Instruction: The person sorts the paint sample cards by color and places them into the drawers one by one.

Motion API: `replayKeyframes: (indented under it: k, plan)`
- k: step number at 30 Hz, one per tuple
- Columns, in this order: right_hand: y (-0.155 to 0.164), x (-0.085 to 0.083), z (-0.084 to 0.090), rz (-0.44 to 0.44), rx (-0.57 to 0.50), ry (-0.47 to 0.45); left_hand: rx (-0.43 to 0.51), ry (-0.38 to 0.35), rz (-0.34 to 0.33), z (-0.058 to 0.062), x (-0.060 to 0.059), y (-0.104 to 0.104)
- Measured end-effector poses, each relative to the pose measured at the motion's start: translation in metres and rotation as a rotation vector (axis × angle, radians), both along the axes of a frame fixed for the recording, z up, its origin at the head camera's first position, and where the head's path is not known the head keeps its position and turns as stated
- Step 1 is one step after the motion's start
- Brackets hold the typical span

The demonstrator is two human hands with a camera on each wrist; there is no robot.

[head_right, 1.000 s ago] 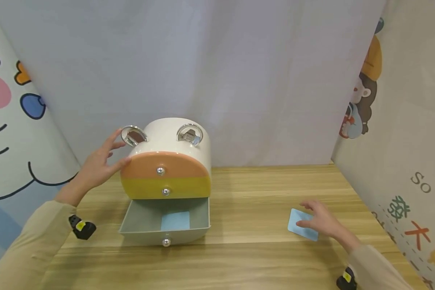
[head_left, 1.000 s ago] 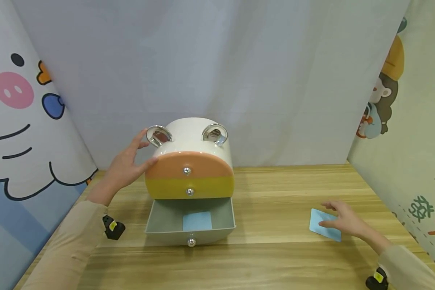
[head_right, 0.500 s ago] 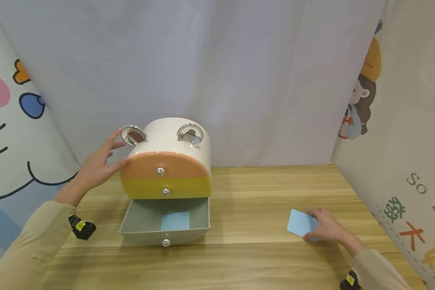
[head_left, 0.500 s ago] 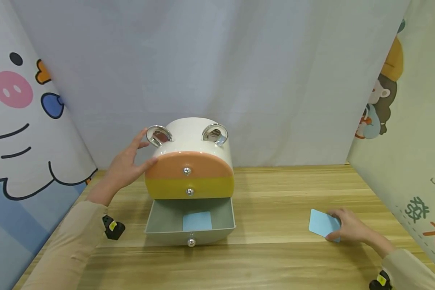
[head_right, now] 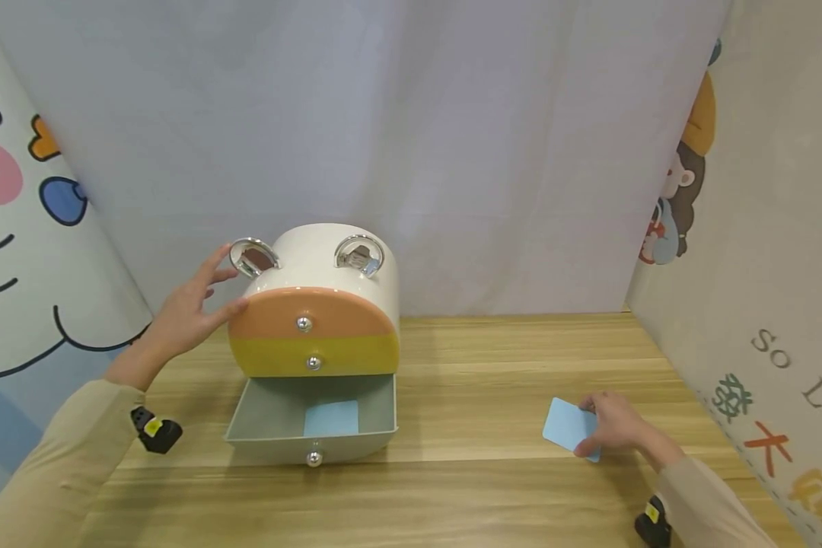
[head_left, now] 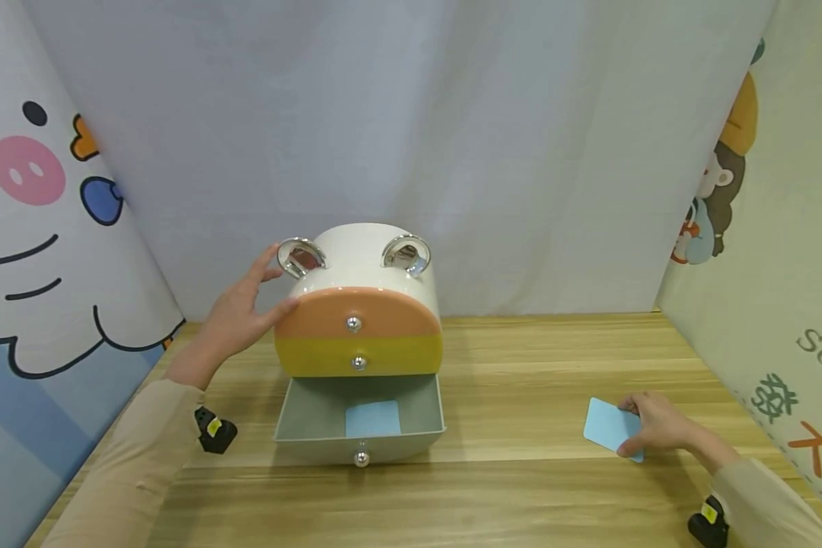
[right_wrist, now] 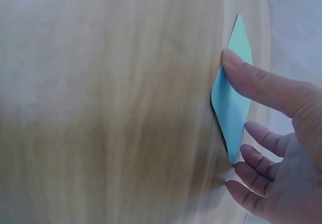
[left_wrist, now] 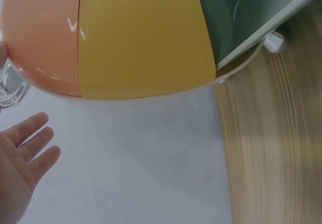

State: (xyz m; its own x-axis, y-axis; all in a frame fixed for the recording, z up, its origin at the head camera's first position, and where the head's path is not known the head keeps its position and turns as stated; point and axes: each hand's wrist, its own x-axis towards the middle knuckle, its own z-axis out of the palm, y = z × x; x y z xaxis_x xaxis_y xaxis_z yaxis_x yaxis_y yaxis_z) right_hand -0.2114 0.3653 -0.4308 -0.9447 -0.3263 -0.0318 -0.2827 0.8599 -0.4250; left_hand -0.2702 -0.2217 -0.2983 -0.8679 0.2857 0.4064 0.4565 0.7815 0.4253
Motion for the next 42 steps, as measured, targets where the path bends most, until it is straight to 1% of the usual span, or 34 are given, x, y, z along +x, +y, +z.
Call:
replayKeyframes:
  k: [6, 9, 11, 15, 18, 20, 24, 26, 32, 42]
  plan:
    - [0.001, -0.003, 0.0, -0.011, 0.0, -0.04, 0.004, -0.005, -0.002, -0.001, 0.001, 0.0]
    - [0.002, -0.004, 0.001, -0.011, -0.033, -0.055, 0.004, -0.009, -0.002, -0.001, 0.001, 0.001]
    - [0.003, -0.004, 0.001, -0.009, -0.072, -0.069, 0.003, -0.011, -0.002, 0.0, 0.001, 0.001]
    - [0.007, -0.005, 0.002, 0.008, -0.188, -0.12, 0.0, -0.012, -0.003, 0.001, 0.001, 0.001]
    - [0.008, -0.005, 0.002, 0.036, -0.289, -0.184, -0.001, -0.011, -0.002, 0.001, 0.001, 0.001]
    - [0.008, -0.005, 0.003, 0.058, -0.351, -0.245, -0.002, -0.008, -0.003, 0.001, 0.001, 0.001]
    - [0.002, -0.005, 0.008, 0.102, -0.416, -0.341, -0.001, -0.004, -0.004, 0.001, 0.0, 0.0]
    - [-0.002, -0.006, 0.011, 0.109, -0.426, -0.368, 0.001, -0.003, -0.003, 0.0, 0.0, 0.0]
    - [-0.024, -0.013, 0.025, 0.125, -0.434, -0.392, 0.003, 0.002, 0.002, 0.0, 0.0, 0.0]
    - [-0.073, -0.024, 0.059, 0.219, -0.43, -0.379, -0.001, -0.001, 0.002, 0.001, 0.001, 0.001]
